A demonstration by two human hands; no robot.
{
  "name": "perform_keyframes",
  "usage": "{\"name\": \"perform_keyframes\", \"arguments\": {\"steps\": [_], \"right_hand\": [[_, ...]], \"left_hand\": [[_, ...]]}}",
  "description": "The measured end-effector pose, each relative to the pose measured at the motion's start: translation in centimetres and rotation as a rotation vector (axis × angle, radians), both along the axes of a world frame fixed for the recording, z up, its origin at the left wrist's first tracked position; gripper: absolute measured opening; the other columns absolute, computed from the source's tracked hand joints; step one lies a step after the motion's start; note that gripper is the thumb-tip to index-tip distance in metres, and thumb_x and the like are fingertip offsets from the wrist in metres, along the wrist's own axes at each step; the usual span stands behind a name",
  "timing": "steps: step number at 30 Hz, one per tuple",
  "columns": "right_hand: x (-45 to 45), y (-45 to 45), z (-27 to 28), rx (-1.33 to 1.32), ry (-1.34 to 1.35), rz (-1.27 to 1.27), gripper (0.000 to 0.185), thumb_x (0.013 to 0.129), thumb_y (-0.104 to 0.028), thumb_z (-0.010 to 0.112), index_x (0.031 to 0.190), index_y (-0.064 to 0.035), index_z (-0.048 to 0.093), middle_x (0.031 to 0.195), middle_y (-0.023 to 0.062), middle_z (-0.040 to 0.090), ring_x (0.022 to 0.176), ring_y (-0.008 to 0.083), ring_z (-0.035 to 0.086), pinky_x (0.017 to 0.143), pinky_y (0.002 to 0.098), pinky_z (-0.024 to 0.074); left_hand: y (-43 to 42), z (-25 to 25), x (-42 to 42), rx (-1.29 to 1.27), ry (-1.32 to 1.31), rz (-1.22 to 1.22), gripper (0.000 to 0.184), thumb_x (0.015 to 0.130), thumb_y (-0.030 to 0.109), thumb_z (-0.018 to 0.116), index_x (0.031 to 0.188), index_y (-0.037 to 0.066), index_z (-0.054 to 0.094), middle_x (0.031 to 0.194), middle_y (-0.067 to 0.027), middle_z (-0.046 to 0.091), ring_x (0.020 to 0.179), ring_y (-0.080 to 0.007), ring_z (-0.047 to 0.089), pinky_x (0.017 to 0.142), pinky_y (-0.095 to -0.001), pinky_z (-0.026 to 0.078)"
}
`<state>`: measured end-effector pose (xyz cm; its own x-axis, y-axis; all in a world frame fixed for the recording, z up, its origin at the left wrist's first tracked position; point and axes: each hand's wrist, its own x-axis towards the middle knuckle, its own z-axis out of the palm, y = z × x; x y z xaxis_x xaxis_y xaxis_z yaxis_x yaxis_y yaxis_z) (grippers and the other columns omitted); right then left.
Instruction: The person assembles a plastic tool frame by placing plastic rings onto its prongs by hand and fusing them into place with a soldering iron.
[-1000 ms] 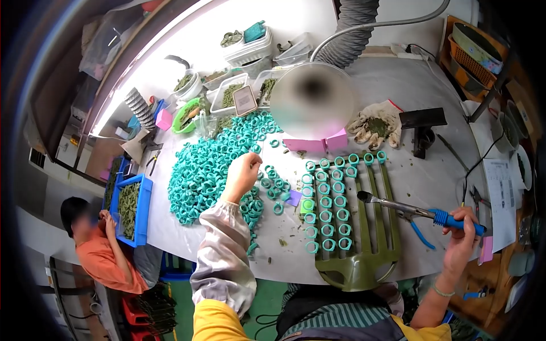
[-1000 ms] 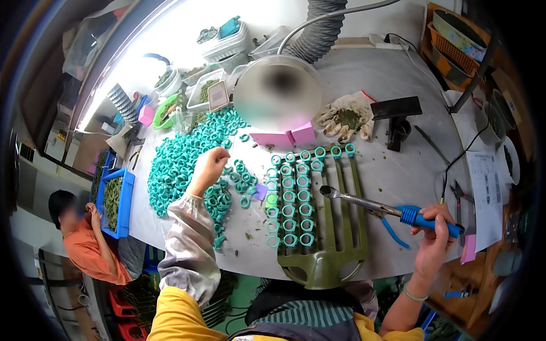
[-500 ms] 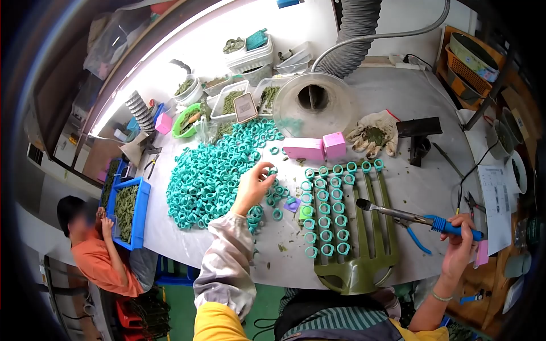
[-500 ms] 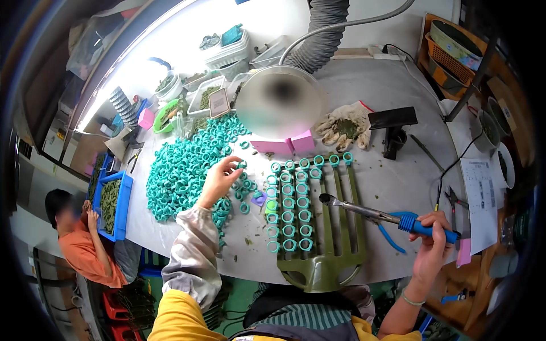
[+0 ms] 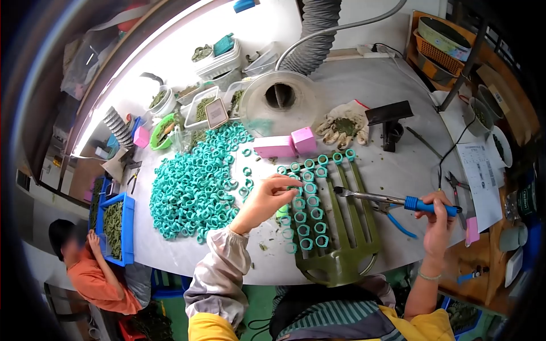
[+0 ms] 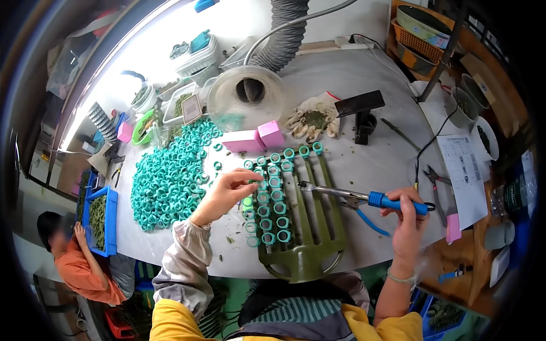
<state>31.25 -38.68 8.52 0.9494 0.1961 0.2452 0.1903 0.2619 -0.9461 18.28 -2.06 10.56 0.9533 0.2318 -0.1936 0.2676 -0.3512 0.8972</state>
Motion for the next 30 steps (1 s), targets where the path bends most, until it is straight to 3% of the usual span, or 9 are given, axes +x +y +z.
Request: {"name": "perform_keyframes", "arguments": {"steps": [5, 8, 12, 13, 16, 17, 24, 30], "right_hand": [[0.1, 0.0, -0.5, -0.007, 0.021, 0.013, 0.024, 0.101, -0.012, 0.052, 0.092, 0.0054, 0.065, 0.093, 0.0114, 0.064, 0.071, 0.0181, 0.064, 0.063, 0.0293, 0.0556], [0.1, 0.0, -0.6, -0.010, 0.004, 0.020, 0.023, 0.100, -0.011, 0.052, 0.092, 0.0053, 0.065, 0.093, 0.0116, 0.064, 0.071, 0.0184, 0.065, 0.064, 0.0295, 0.0562], [0.1, 0.2, -1.5, -0.008, 0.012, 0.012, 0.021, 0.100, -0.010, 0.052, 0.092, 0.0054, 0.065, 0.094, 0.0118, 0.065, 0.071, 0.0184, 0.066, 0.065, 0.0301, 0.0574], [0.1, 0.2, -1.6, -0.005, 0.013, 0.013, 0.021, 0.100, -0.009, 0.052, 0.092, 0.0055, 0.065, 0.095, 0.0118, 0.065, 0.071, 0.0184, 0.066, 0.065, 0.0303, 0.0577], [0.3, 0.6, -2.4, -0.004, 0.006, 0.017, 0.020, 0.100, -0.008, 0.052, 0.093, 0.0057, 0.066, 0.095, 0.0118, 0.065, 0.071, 0.0182, 0.067, 0.066, 0.0305, 0.0584], [0.3, 0.9, -2.5, 0.016, -0.002, 0.021, 0.021, 0.100, -0.007, 0.052, 0.093, 0.0062, 0.066, 0.095, 0.0118, 0.065, 0.071, 0.0182, 0.067, 0.067, 0.0302, 0.0586], [0.0, 2.1, -2.1, 0.009, -0.036, 0.048, 0.020, 0.100, -0.008, 0.053, 0.092, 0.0059, 0.065, 0.096, 0.0113, 0.064, 0.071, 0.0168, 0.066, 0.066, 0.0296, 0.0576], [-0.1, -0.1, -0.4, -0.010, -0.048, -0.014, 0.022, 0.097, -0.011, 0.053, 0.086, 0.0050, 0.064, 0.093, 0.0116, 0.062, 0.065, 0.0157, 0.061, 0.057, 0.0274, 0.0534]], "left_hand": [[-1.5, -2.0, 1.7, 0.087, -0.103, -0.076, 0.027, 0.095, 0.005, 0.068, 0.121, 0.003, 0.071, 0.114, -0.0022, 0.061, 0.085, -0.0055, 0.058, 0.074, -0.0211, 0.049], [-2.4, -2.9, 2.2, -0.001, -0.144, -0.044, 0.027, 0.094, 0.003, 0.067, 0.121, 0.002, 0.071, 0.116, -0.0039, 0.060, 0.088, -0.0075, 0.061, 0.080, -0.0221, 0.053], [-3.7, -3.8, 3.6, 0.199, -0.225, -0.110, 0.029, 0.092, -0.001, 0.068, 0.120, 0.004, 0.071, 0.116, -0.0062, 0.060, 0.099, -0.0129, 0.065, 0.087, -0.0277, 0.056], [-3.8, -4.8, 4.0, 0.256, -0.267, -0.105, 0.029, 0.089, 0.001, 0.071, 0.118, 0.006, 0.071, 0.116, -0.0078, 0.064, 0.107, -0.0206, 0.066, 0.091, -0.0335, 0.055], [-4.4, -5.9, 4.9, 0.582, -0.386, -0.113, 0.029, 0.087, 0.004, 0.074, 0.116, 0.007, 0.072, 0.118, -0.0090, 0.067, 0.111, -0.0287, 0.064, 0.095, -0.0391, 0.052], [-4.5, -6.0, 5.1, 0.569, -0.384, -0.109, 0.030, 0.085, 0.005, 0.075, 0.114, 0.008, 0.073, 0.120, -0.0100, 0.069, 0.111, -0.0337, 0.063, 0.097, -0.0419, 0.050], [-4.6, -6.4, 5.5, 0.570, -0.376, -0.161, 0.029, 0.085, 0.004, 0.074, 0.114, 0.008, 0.073, 0.117, -0.0112, 0.069, 0.111, -0.0338, 0.063, 0.096, -0.0425, 0.050], [-3.7, -5.8, 5.2, 0.545, -0.430, -0.182, 0.030, 0.087, 0.005, 0.073, 0.116, 0.007, 0.072, 0.117, -0.0149, 0.067, 0.110, -0.0359, 0.062, 0.095, -0.0421, 0.051]]}}
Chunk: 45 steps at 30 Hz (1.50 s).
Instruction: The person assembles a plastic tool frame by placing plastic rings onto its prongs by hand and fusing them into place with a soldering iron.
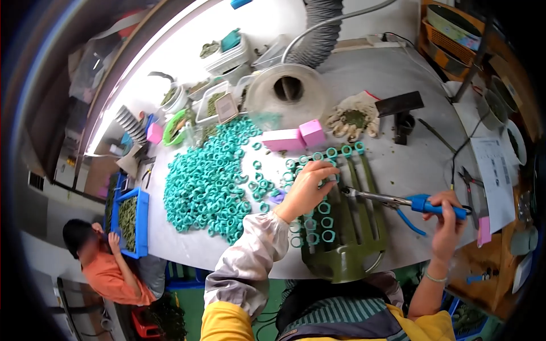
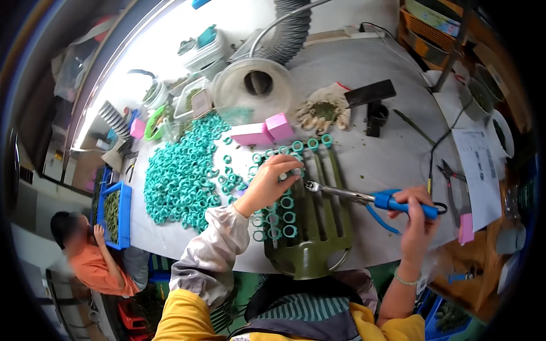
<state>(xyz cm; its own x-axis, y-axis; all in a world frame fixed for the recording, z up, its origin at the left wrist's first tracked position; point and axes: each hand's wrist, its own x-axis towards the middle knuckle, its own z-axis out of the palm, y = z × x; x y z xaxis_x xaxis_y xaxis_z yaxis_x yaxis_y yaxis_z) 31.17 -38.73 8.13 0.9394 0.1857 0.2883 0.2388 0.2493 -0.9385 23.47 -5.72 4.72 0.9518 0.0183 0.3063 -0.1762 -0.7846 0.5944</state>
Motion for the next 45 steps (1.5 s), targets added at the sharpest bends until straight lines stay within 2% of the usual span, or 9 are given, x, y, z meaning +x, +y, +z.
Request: {"name": "perform_keyframes", "arguments": {"steps": [3, 8, 14, 19, 22, 28, 30, 36, 45], "right_hand": [[0.1, -0.7, -0.4, 0.032, 0.050, -0.005, 0.022, 0.096, -0.012, 0.053, 0.085, 0.0037, 0.064, 0.091, 0.0109, 0.061, 0.064, 0.0152, 0.059, 0.053, 0.0259, 0.0518], [-0.3, -0.9, -0.2, 0.029, 0.066, 0.003, 0.022, 0.096, -0.013, 0.053, 0.083, 0.0022, 0.064, 0.090, 0.0099, 0.060, 0.070, 0.0153, 0.060, 0.051, 0.0249, 0.0513], [-0.8, -0.7, 0.2, 0.016, 0.088, 0.002, 0.022, 0.096, -0.014, 0.054, 0.083, 0.0019, 0.064, 0.090, 0.0093, 0.060, 0.074, 0.0153, 0.060, 0.052, 0.0251, 0.0515], [-1.0, -0.9, 0.5, 0.004, 0.079, -0.001, 0.023, 0.096, -0.015, 0.054, 0.084, 0.0019, 0.064, 0.090, 0.0090, 0.061, 0.073, 0.0153, 0.060, 0.054, 0.0256, 0.0519], [-1.2, -1.0, 0.5, 0.011, 0.071, -0.002, 0.023, 0.097, -0.015, 0.055, 0.084, 0.0022, 0.065, 0.091, 0.0091, 0.062, 0.072, 0.0153, 0.061, 0.055, 0.0264, 0.0525], [-1.4, -1.5, 1.2, -0.016, 0.059, 0.012, 0.024, 0.098, -0.015, 0.055, 0.088, 0.0036, 0.065, 0.092, 0.0098, 0.063, 0.071, 0.0162, 0.062, 0.058, 0.0278, 0.0538], [-1.3, -1.5, 0.8, -0.016, 0.044, 0.018, 0.022, 0.099, -0.013, 0.054, 0.089, 0.0041, 0.065, 0.092, 0.0101, 0.063, 0.069, 0.0164, 0.062, 0.060, 0.0279, 0.0542], [-1.1, -1.0, -0.3, -0.018, 0.013, 0.046, 0.021, 0.099, -0.010, 0.054, 0.091, 0.0048, 0.065, 0.093, 0.0112, 0.064, 0.069, 0.0169, 0.065, 0.061, 0.0281, 0.0559], [-0.7, -0.1, -1.1, -0.021, -0.028, 0.069, 0.019, 0.098, -0.006, 0.054, 0.090, 0.0054, 0.066, 0.094, 0.0127, 0.064, 0.068, 0.0174, 0.065, 0.061, 0.0282, 0.0559]], "left_hand": [[4.9, 0.8, -2.0, -0.283, -0.027, 0.227, 0.022, 0.088, 0.001, 0.068, 0.110, 0.003, 0.069, 0.108, -0.0144, 0.066, 0.092, -0.0289, 0.067, 0.083, -0.0348, 0.054], [13.6, -1.3, -9.5, 0.430, 0.194, 0.737, 0.028, 0.086, 0.026, 0.077, 0.099, 0.006, 0.063, 0.087, -0.0146, 0.070, 0.081, -0.0356, 0.063, 0.074, -0.0469, 0.049], [13.4, -4.0, -11.2, 0.476, 0.033, 0.688, 0.016, 0.087, 0.018, 0.074, 0.095, 0.005, 0.070, 0.085, -0.0128, 0.071, 0.078, -0.0340, 0.063, 0.075, -0.0452, 0.050], [13.3, -2.8, -11.8, -0.558, 0.103, 0.558, 0.029, 0.097, 0.002, 0.061, 0.125, 0.001, 0.069, 0.106, -0.0058, 0.068, 0.099, -0.0120, 0.068, 0.078, -0.0243, 0.057], [11.5, 0.2, -11.5, -1.080, 0.233, 0.511, 0.033, 0.096, 0.000, 0.063, 0.129, -0.001, 0.066, 0.114, -0.0062, 0.068, 0.093, -0.0110, 0.068, 0.076, -0.0230, 0.056], [3.2, 1.3, -7.9, -0.515, 0.112, 0.215, 0.040, 0.094, 0.003, 0.070, 0.133, 0.003, 0.061, 0.092, -0.0059, 0.069, 0.079, -0.0103, 0.063, 0.070, -0.0275, 0.052], [-0.4, 4.3, -6.5, -0.387, 0.328, 0.195, 0.033, 0.093, 0.001, 0.069, 0.126, 0.003, 0.063, 0.099, -0.0115, 0.069, 0.080, -0.0173, 0.066, 0.070, -0.0307, 0.052], [-2.8, 1.2, -3.2, 0.095, -0.044, 0.019, 0.035, 0.084, -0.001, 0.071, 0.119, 0.003, 0.067, 0.117, -0.0128, 0.066, 0.103, -0.0333, 0.061, 0.091, -0.0420, 0.050], [-3.2, 0.4, -1.8, 0.136, 0.000, -0.026, 0.032, 0.082, 0.002, 0.073, 0.114, 0.004, 0.072, 0.114, -0.0110, 0.070, 0.105, -0.0319, 0.061, 0.094, -0.0410, 0.050]]}}
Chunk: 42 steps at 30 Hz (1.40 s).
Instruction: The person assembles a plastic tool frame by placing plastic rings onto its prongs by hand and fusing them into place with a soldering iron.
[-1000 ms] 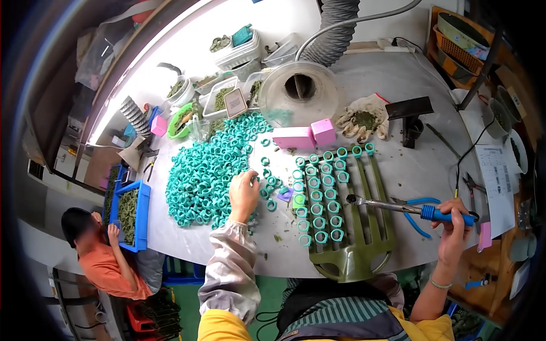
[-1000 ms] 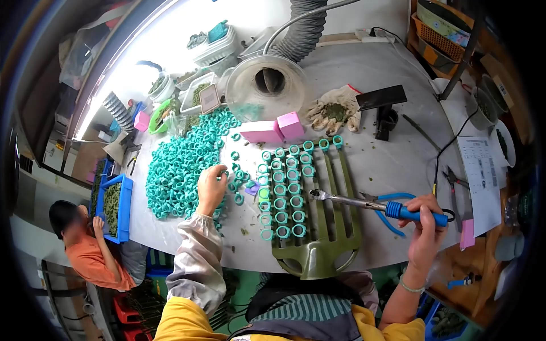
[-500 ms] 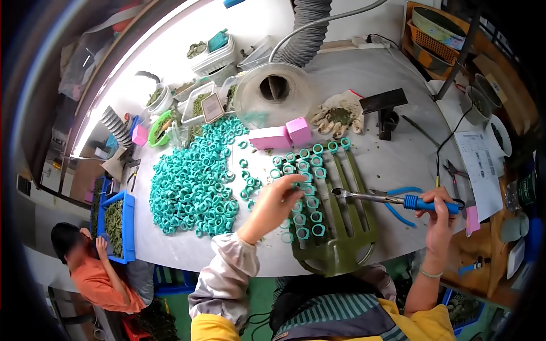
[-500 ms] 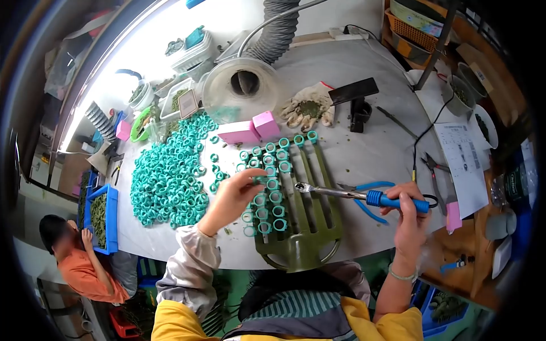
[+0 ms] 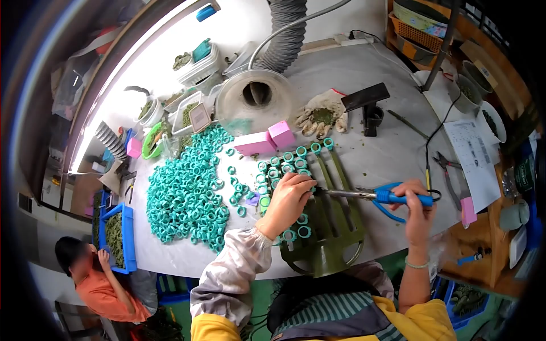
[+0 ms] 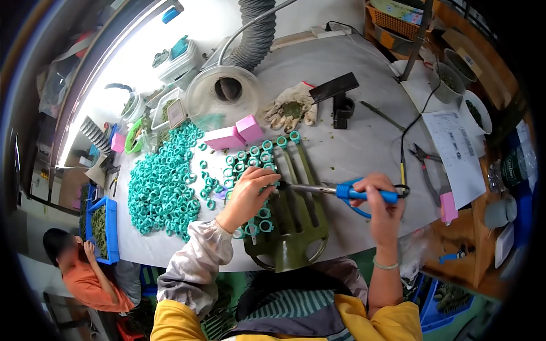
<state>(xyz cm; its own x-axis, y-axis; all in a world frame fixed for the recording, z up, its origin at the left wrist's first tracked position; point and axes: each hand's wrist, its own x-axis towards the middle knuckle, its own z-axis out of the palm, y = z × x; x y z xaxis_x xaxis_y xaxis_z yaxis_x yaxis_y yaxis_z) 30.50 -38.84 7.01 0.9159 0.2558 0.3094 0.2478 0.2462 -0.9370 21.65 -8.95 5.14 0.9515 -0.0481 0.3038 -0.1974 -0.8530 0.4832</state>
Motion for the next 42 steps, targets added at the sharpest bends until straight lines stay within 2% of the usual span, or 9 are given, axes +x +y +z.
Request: {"name": "perform_keyframes", "arguments": {"steps": [6, 9, 14, 19, 21, 26, 33, 37, 42], "right_hand": [[0.3, -2.1, 1.2, 0.044, 0.009, -0.013, 0.020, 0.096, -0.008, 0.053, 0.087, 0.0051, 0.065, 0.089, 0.0129, 0.062, 0.065, 0.0168, 0.062, 0.055, 0.0267, 0.0539], [0.1, -2.6, 1.3, 0.053, 0.028, -0.013, 0.020, 0.095, -0.009, 0.053, 0.086, 0.0047, 0.065, 0.088, 0.0130, 0.061, 0.066, 0.0166, 0.061, 0.051, 0.0256, 0.0529], [-0.4, -2.6, 1.6, 0.060, 0.040, -0.014, 0.021, 0.095, -0.011, 0.053, 0.085, 0.0036, 0.065, 0.087, 0.0131, 0.060, 0.066, 0.0165, 0.061, 0.050, 0.0251, 0.0525], [-0.8, -2.7, 2.2, 0.022, 0.037, -0.013, 0.021, 0.095, -0.011, 0.054, 0.085, 0.0032, 0.064, 0.087, 0.0130, 0.061, 0.066, 0.0170, 0.062, 0.051, 0.0262, 0.0530], [-0.9, -2.9, 2.5, 0.007, 0.032, -0.022, 0.020, 0.095, -0.011, 0.054, 0.085, 0.0032, 0.064, 0.087, 0.0130, 0.061, 0.065, 0.0171, 0.062, 0.051, 0.0266, 0.0531], [-1.2, -3.1, 2.6, 0.001, 0.016, -0.031, 0.021, 0.096, -0.011, 0.054, 0.086, 0.0036, 0.064, 0.087, 0.0132, 0.061, 0.065, 0.0173, 0.062, 0.053, 0.0275, 0.0536], [-1.3, -3.6, 1.6, 0.014, 0.023, -0.022, 0.022, 0.098, -0.011, 0.054, 0.088, 0.0048, 0.064, 0.089, 0.0132, 0.063, 0.065, 0.0181, 0.064, 0.056, 0.0281, 0.0544], [-1.2, -3.6, 1.1, 0.026, 0.038, -0.022, 0.022, 0.098, -0.011, 0.053, 0.089, 0.0047, 0.065, 0.090, 0.0132, 0.064, 0.065, 0.0185, 0.065, 0.057, 0.0283, 0.0552], [-1.1, -2.6, -0.1, 0.035, 0.078, -0.023, 0.021, 0.098, -0.010, 0.054, 0.089, 0.0048, 0.066, 0.091, 0.0133, 0.065, 0.066, 0.0191, 0.066, 0.058, 0.0293, 0.0565]], "left_hand": [[0.9, 0.1, -0.3, -0.137, -0.065, -0.023, 0.031, 0.082, -0.001, 0.071, 0.113, 0.003, 0.070, 0.110, -0.0118, 0.065, 0.104, -0.0337, 0.060, 0.092, -0.0430, 0.049], [6.0, 1.1, -1.9, -0.367, 0.027, 0.291, 0.023, 0.083, 0.002, 0.072, 0.105, 0.004, 0.068, 0.102, -0.0123, 0.066, 0.101, -0.0333, 0.062, 0.087, -0.0414, 0.051], [10.1, 0.6, -6.9, 0.136, 0.108, 0.382, 0.024, 0.081, 0.005, 0.074, 0.104, 0.007, 0.068, 0.096, -0.0134, 0.067, 0.092, -0.0347, 0.064, 0.085, -0.0437, 0.051], [9.8, -0.6, -8.0, -0.027, 0.039, 0.487, 0.023, 0.086, -0.005, 0.065, 0.105, 0.005, 0.076, 0.094, -0.0144, 0.064, 0.082, -0.0305, 0.069, 0.071, -0.0367, 0.055], [9.5, -0.3, -7.8, -0.452, 0.059, 0.474, 0.023, 0.093, -0.004, 0.062, 0.112, 0.002, 0.072, 0.104, -0.0108, 0.061, 0.086, -0.0203, 0.071, 0.080, -0.0288, 0.058], [3.8, 3.0, -6.5, -0.785, 0.229, 0.266, 0.030, 0.089, -0.002, 0.072, 0.118, 0.002, 0.069, 0.116, -0.0051, 0.056, 0.102, -0.0151, 0.065, 0.083, -0.0259, 0.057], [-1.3, 2.5, -4.5, -0.342, 0.124, 0.088, 0.030, 0.090, -0.005, 0.069, 0.119, 0.003, 0.068, 0.117, -0.0082, 0.061, 0.093, -0.0197, 0.068, 0.079, -0.0298, 0.059], [-2.2, 1.7, -3.9, -0.389, 0.113, 0.070, 0.028, 0.090, -0.003, 0.069, 0.118, 0.003, 0.069, 0.119, -0.0088, 0.062, 0.091, -0.0224, 0.068, 0.080, -0.0325, 0.058], [-2.6, -0.1, -2.9, -0.185, 0.015, 0.092, 0.027, 0.086, 0.004, 0.073, 0.113, 0.003, 0.070, 0.119, -0.0113, 0.067, 0.109, -0.0322, 0.060, 0.094, -0.0404, 0.051]]}}
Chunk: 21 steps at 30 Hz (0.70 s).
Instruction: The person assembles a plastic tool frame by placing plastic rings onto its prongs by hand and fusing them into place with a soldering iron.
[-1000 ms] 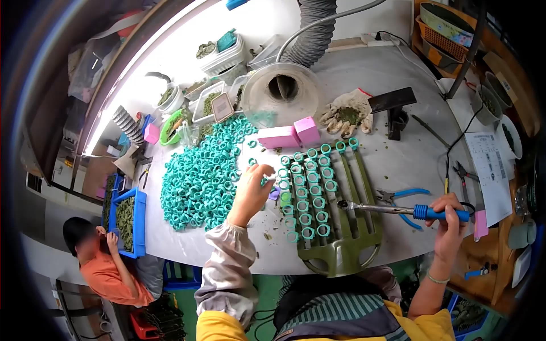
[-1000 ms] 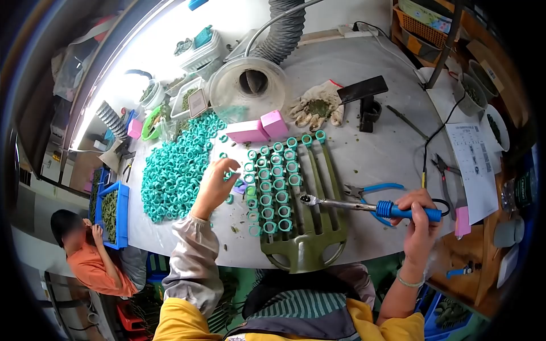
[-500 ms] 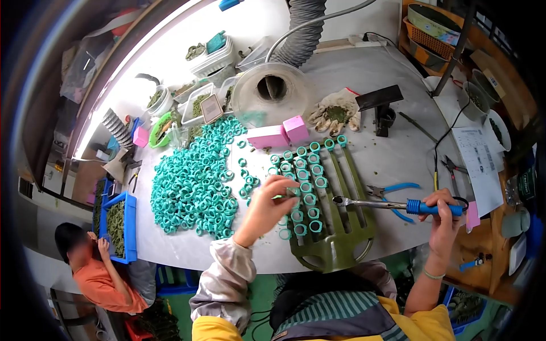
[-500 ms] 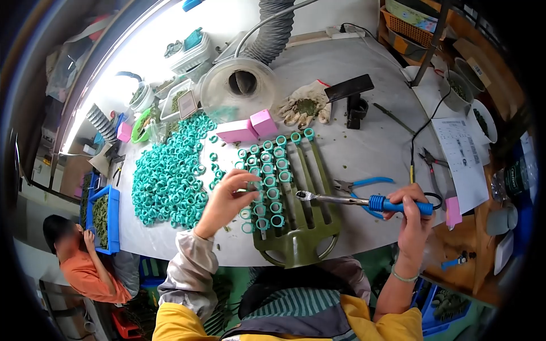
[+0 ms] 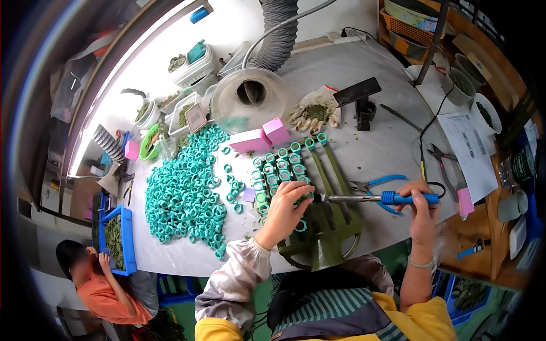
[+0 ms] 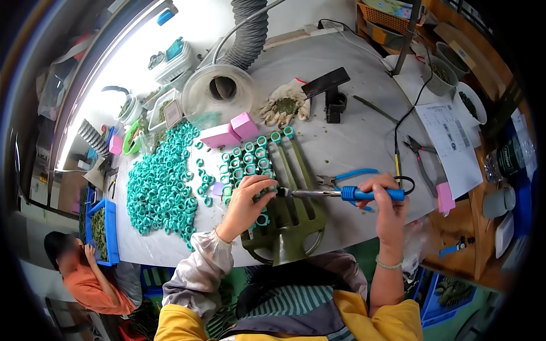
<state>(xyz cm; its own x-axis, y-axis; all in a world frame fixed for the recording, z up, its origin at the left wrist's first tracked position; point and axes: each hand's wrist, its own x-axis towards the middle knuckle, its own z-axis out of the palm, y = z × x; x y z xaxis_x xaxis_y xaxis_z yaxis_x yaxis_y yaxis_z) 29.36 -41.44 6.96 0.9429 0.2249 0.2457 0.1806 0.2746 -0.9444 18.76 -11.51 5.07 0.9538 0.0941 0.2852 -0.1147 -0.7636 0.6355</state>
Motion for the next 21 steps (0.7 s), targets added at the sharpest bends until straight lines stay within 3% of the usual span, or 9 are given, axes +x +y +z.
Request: {"name": "perform_keyframes", "arguments": {"steps": [11, 12, 15, 17, 18, 19, 21], "right_hand": [[0.5, -1.2, 1.0, 0.008, -0.073, 0.006, 0.019, 0.095, -0.008, 0.053, 0.086, 0.0052, 0.064, 0.088, 0.0134, 0.061, 0.062, 0.0188, 0.061, 0.052, 0.0287, 0.0534], [0.5, -1.3, 1.2, 0.022, -0.067, 0.008, 0.020, 0.094, -0.008, 0.053, 0.085, 0.0050, 0.064, 0.087, 0.0134, 0.061, 0.061, 0.0186, 0.061, 0.051, 0.0283, 0.0530], [0.4, -1.5, 1.5, 0.020, -0.036, -0.010, 0.021, 0.093, -0.012, 0.054, 0.083, 0.0033, 0.063, 0.085, 0.0122, 0.058, 0.063, 0.0173, 0.060, 0.047, 0.0266, 0.0524], [0.3, -1.8, 1.4, 0.014, -0.028, -0.026, 0.021, 0.093, -0.013, 0.054, 0.082, 0.0026, 0.063, 0.085, 0.0115, 0.058, 0.065, 0.0167, 0.060, 0.046, 0.0262, 0.0525], [0.2, -1.9, 1.4, 0.013, -0.029, -0.024, 0.021, 0.092, -0.013, 0.054, 0.082, 0.0023, 0.063, 0.085, 0.0114, 0.058, 0.066, 0.0165, 0.060, 0.046, 0.0262, 0.0526], [0.1, -1.9, 1.4, 0.013, -0.030, -0.019, 0.021, 0.092, -0.013, 0.054, 0.082, 0.0021, 0.063, 0.085, 0.0112, 0.058, 0.067, 0.0163, 0.060, 0.045, 0.0262, 0.0526], [0.1, -1.7, 1.5, 0.015, -0.027, -0.008, 0.021, 0.092, -0.013, 0.054, 0.081, 0.0019, 0.063, 0.085, 0.0110, 0.058, 0.069, 0.0161, 0.060, 0.045, 0.0262, 0.0526]], "left_hand": [[0.0, 0.2, 0.2, -0.010, 0.010, -0.001, 0.029, 0.084, 0.006, 0.077, 0.113, 0.007, 0.072, 0.114, -0.0099, 0.070, 0.108, -0.0318, 0.061, 0.092, -0.0405, 0.051], [0.3, 0.5, 0.2, 0.013, -0.058, -0.030, 0.025, 0.086, 0.006, 0.075, 0.111, 0.007, 0.072, 0.111, -0.0105, 0.069, 0.100, -0.0310, 0.065, 0.087, -0.0387, 0.053], [4.1, 1.0, -1.4, -0.293, -0.008, 0.186, 0.016, 0.087, 0.003, 0.072, 0.103, 0.002, 0.069, 0.105, -0.0143, 0.067, 0.101, -0.0343, 0.063, 0.090, -0.0419, 0.052], [8.0, 0.9, -3.9, -0.179, 0.063, 0.412, 0.017, 0.087, 0.004, 0.072, 0.102, 0.003, 0.065, 0.099, -0.0167, 0.065, 0.097, -0.0364, 0.064, 0.085, -0.0437, 0.052], [9.6, 0.3, -5.5, 0.024, 0.121, 0.460, 0.021, 0.086, 0.005, 0.073, 0.105, 0.003, 0.063, 0.099, -0.0173, 0.064, 0.096, -0.0372, 0.063, 0.082, -0.0442, 0.052], [10.7, -0.5, -7.2, 0.228, 0.179, 0.506, 0.025, 0.085, 0.006, 0.074, 0.107, 0.003, 0.061, 0.099, -0.0179, 0.063, 0.095, -0.0380, 0.063, 0.080, -0.0448, 0.051], [11.3, -1.6, -9.0, 0.290, 0.230, 0.466, 0.032, 0.083, 0.005, 0.074, 0.111, 0.003, 0.061, 0.106, -0.0185, 0.062, 0.096, -0.0399, 0.061, 0.080, -0.0456, 0.050]]}}
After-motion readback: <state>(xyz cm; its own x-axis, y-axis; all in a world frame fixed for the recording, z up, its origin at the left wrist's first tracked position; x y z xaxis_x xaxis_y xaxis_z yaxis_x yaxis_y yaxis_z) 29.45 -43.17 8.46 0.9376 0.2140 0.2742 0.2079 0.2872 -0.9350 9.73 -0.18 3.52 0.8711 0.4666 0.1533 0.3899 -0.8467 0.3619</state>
